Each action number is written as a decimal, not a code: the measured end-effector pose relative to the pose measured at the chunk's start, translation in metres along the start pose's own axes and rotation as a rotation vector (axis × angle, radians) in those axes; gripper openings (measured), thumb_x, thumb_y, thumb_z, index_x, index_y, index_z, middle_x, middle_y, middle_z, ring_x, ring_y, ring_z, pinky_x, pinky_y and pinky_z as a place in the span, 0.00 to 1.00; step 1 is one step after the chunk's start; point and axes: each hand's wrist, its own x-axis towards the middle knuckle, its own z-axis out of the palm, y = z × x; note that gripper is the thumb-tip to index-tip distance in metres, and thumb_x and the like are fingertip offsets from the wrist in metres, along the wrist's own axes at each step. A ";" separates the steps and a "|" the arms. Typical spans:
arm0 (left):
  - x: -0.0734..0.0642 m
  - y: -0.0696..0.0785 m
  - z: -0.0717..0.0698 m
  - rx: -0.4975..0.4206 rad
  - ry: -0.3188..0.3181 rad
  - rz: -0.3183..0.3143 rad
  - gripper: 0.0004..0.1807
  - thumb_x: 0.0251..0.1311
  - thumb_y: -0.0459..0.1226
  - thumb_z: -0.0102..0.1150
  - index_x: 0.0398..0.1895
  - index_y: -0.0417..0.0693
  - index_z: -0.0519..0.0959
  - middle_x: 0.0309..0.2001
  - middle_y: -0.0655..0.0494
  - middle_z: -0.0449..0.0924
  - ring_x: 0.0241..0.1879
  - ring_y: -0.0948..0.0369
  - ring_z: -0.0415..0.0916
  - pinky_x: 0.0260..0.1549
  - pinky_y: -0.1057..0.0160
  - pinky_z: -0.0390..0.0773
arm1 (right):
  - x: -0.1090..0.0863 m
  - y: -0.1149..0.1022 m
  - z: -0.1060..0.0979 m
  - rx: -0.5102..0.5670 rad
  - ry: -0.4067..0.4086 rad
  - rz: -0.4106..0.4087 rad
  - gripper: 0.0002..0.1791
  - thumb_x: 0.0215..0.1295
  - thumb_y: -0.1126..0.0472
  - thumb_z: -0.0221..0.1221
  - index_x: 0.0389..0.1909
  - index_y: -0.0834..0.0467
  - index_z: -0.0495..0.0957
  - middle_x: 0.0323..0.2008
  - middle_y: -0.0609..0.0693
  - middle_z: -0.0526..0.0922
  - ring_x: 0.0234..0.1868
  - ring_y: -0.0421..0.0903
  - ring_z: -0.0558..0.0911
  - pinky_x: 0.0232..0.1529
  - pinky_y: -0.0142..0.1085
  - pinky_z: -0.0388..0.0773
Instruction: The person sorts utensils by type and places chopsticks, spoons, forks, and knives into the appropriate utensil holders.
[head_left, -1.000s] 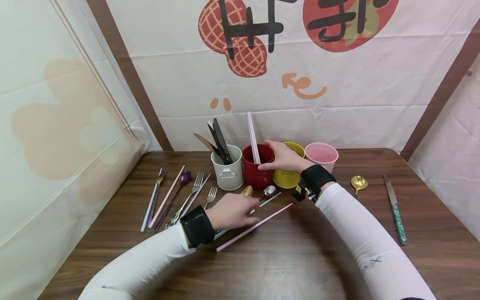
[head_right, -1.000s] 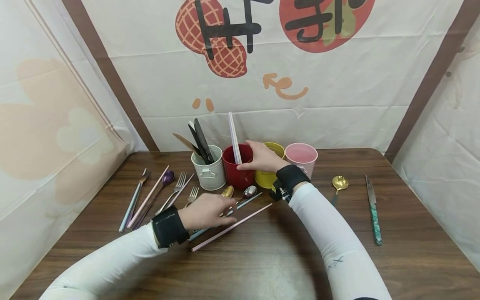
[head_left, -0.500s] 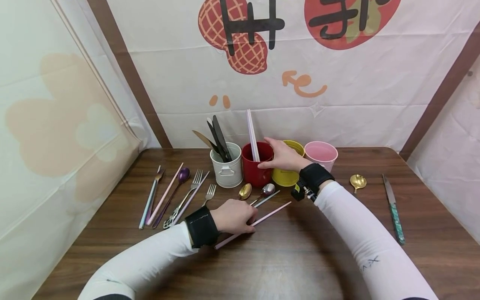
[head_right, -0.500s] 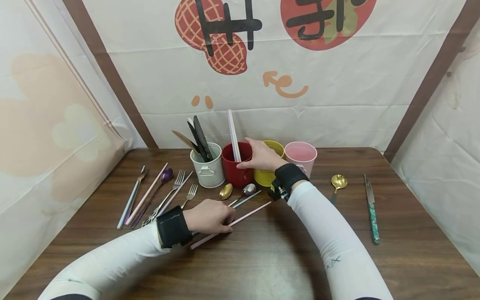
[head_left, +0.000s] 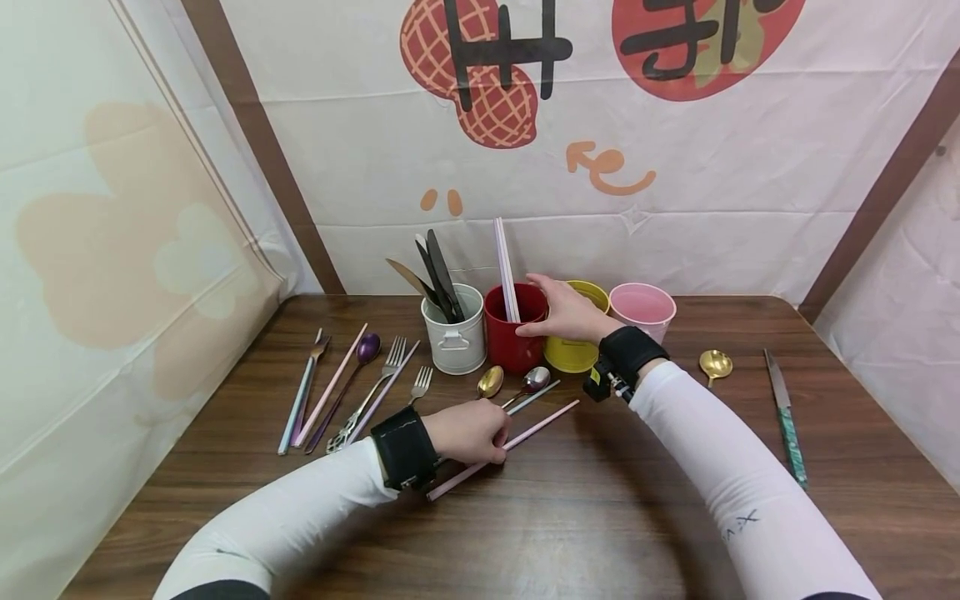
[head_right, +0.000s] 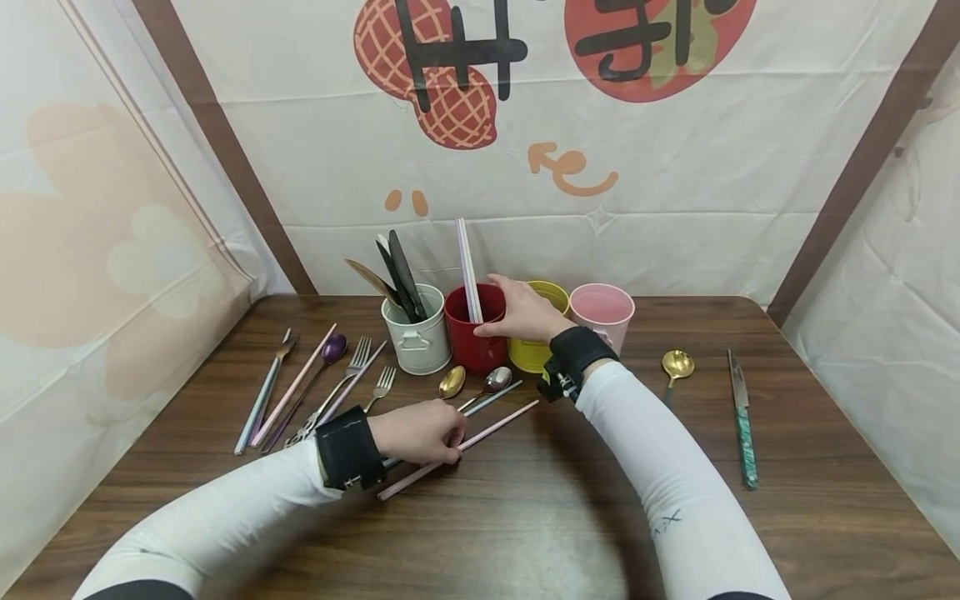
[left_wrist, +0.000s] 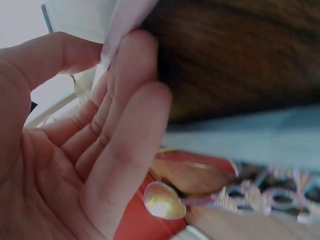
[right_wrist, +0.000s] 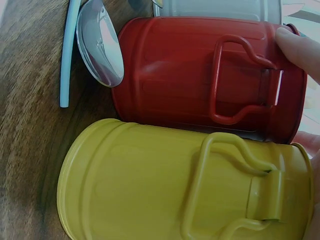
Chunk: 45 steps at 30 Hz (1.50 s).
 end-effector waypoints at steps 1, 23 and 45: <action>-0.001 -0.001 -0.001 -0.018 -0.005 0.004 0.12 0.55 0.34 0.64 0.18 0.52 0.73 0.15 0.64 0.69 0.14 0.69 0.68 0.17 0.71 0.67 | 0.000 0.000 0.000 0.000 -0.001 0.002 0.52 0.53 0.47 0.70 0.73 0.62 0.54 0.65 0.60 0.68 0.65 0.55 0.67 0.62 0.52 0.65; -0.064 -0.035 -0.089 -0.515 0.132 0.081 0.04 0.59 0.25 0.56 0.35 0.38 0.77 0.27 0.52 0.82 0.27 0.57 0.79 0.24 0.64 0.77 | 0.001 0.000 0.001 -0.006 0.003 -0.005 0.52 0.54 0.48 0.71 0.73 0.61 0.53 0.66 0.61 0.66 0.66 0.55 0.65 0.63 0.52 0.63; 0.017 -0.028 -0.126 -0.865 0.990 0.060 0.07 0.68 0.27 0.51 0.46 0.36 0.68 0.46 0.36 0.80 0.48 0.43 0.79 0.47 0.49 0.78 | 0.002 0.000 0.001 0.016 -0.017 0.022 0.53 0.53 0.46 0.70 0.74 0.59 0.52 0.65 0.59 0.67 0.65 0.55 0.66 0.62 0.53 0.65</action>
